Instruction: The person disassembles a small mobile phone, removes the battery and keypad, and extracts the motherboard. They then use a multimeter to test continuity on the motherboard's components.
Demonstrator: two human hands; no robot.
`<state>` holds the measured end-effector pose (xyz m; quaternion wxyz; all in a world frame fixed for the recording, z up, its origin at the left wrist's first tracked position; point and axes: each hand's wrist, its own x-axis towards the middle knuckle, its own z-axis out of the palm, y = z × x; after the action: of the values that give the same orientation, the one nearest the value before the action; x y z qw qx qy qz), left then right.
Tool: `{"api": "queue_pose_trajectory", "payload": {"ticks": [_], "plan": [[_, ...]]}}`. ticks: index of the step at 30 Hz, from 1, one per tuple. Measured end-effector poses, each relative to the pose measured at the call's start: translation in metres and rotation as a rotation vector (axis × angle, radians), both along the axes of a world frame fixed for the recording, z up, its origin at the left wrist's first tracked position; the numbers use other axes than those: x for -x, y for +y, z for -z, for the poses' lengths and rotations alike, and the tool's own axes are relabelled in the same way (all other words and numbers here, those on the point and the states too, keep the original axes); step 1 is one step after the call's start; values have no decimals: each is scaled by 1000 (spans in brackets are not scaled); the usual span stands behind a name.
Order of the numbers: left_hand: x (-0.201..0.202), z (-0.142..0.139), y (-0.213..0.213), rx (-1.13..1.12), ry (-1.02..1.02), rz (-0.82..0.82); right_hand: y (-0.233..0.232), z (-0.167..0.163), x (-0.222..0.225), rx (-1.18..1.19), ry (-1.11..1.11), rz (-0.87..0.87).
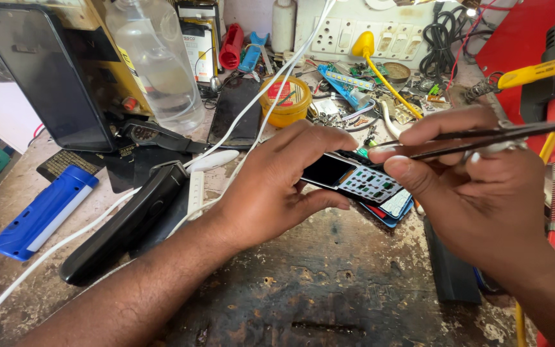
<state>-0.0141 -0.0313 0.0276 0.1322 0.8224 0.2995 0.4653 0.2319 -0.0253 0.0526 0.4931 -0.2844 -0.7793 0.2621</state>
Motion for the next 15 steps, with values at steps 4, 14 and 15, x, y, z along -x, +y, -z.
{"api": "queue_pose_trajectory", "payload": {"ticks": [4, 14, 15], "plan": [[1, 2, -1, -11, 58, 0, 11, -3, -7, 108, -123, 45], [-2, 7, 5, 47, -9, -32, 28, 4, -6, 386, 101, 26], [-1, 6, 6, 63, -26, -58, 26, 2, -6, 338, 144, 44]]}}
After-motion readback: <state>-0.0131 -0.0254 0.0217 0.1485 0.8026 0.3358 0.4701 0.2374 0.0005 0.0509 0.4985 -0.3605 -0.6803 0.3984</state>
